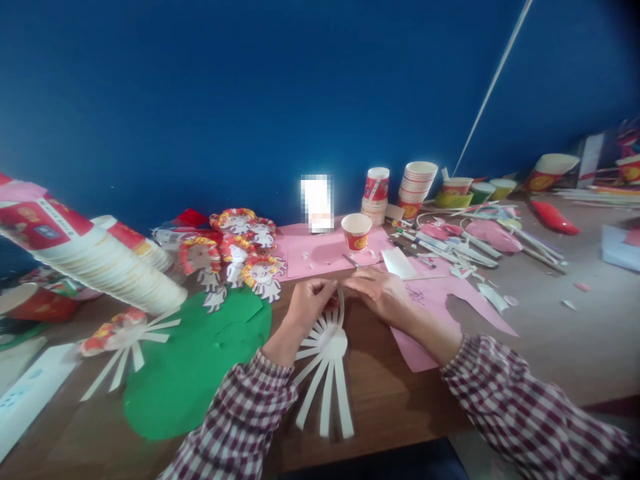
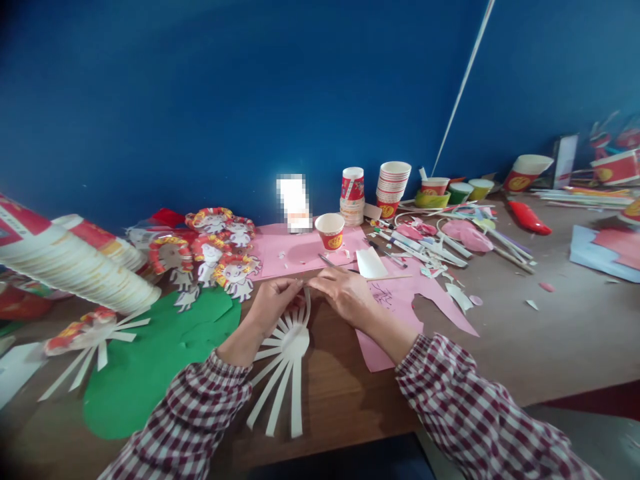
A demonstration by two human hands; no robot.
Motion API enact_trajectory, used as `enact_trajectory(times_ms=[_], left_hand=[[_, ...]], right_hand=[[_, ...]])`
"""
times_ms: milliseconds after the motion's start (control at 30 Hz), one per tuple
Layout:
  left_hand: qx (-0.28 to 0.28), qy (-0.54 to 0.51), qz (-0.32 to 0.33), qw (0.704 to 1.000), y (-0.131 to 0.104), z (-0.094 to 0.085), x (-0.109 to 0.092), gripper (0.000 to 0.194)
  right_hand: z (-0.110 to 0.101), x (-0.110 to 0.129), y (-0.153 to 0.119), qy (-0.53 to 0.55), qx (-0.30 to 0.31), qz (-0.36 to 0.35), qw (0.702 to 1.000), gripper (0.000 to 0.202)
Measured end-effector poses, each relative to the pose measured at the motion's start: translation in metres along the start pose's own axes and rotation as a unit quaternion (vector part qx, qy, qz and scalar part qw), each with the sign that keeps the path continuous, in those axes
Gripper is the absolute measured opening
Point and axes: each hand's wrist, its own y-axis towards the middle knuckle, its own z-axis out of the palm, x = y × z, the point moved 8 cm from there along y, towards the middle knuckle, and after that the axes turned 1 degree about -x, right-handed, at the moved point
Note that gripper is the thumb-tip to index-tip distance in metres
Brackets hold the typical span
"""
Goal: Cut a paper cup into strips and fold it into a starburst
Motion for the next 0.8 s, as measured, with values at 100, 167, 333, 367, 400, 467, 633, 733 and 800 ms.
enact_trajectory(times_ms=[100, 167, 333, 367, 400, 467, 633, 733, 800], left_hand=[[0.002, 0.028, 0.004, 1.0, 0.0, -0.001, 0.001, 0.039], [0.005, 0.039, 0.007, 0.999, 0.0, -0.001, 0.001, 0.04], [0.013, 0.048, 0.029, 0.998, -0.001, 0.001, -0.003, 0.038], [0.013, 0.049, 0.031, 0.998, -0.001, 0.001, -0.004, 0.038], [0.012, 0.049, 0.032, 0.998, -0.002, 0.001, -0.005, 0.037], [0.006, 0.048, 0.032, 0.998, -0.003, 0.002, -0.007, 0.036], [-0.006, 0.05, 0.03, 0.998, -0.004, 0.003, -0.009, 0.032], [-0.005, 0.051, 0.031, 0.998, -0.004, 0.004, -0.009, 0.032], [-0.007, 0.048, 0.033, 0.998, -0.005, 0.005, -0.009, 0.033]], right_hand=[[-0.001, 0.0, 0.0, -0.002, -0.001, 0.005, 1.0, 0.024], [-0.001, -0.001, 0.0, -0.001, -0.001, 0.006, 1.0, 0.025], [0.0, -0.002, 0.0, 0.011, -0.008, 0.014, 1.0, 0.025], [0.001, -0.003, 0.0, 0.016, -0.009, 0.018, 1.0, 0.024], [0.001, -0.004, 0.0, 0.023, -0.011, 0.022, 0.999, 0.024], [0.002, -0.006, -0.001, 0.041, -0.015, 0.031, 0.999, 0.022], [0.007, -0.012, -0.002, 0.098, 0.013, 0.066, 0.993, 0.021], [0.009, -0.017, -0.002, 0.123, 0.027, 0.099, 0.987, 0.02], [0.009, -0.02, -0.002, 0.13, 0.03, 0.116, 0.984, 0.018]])
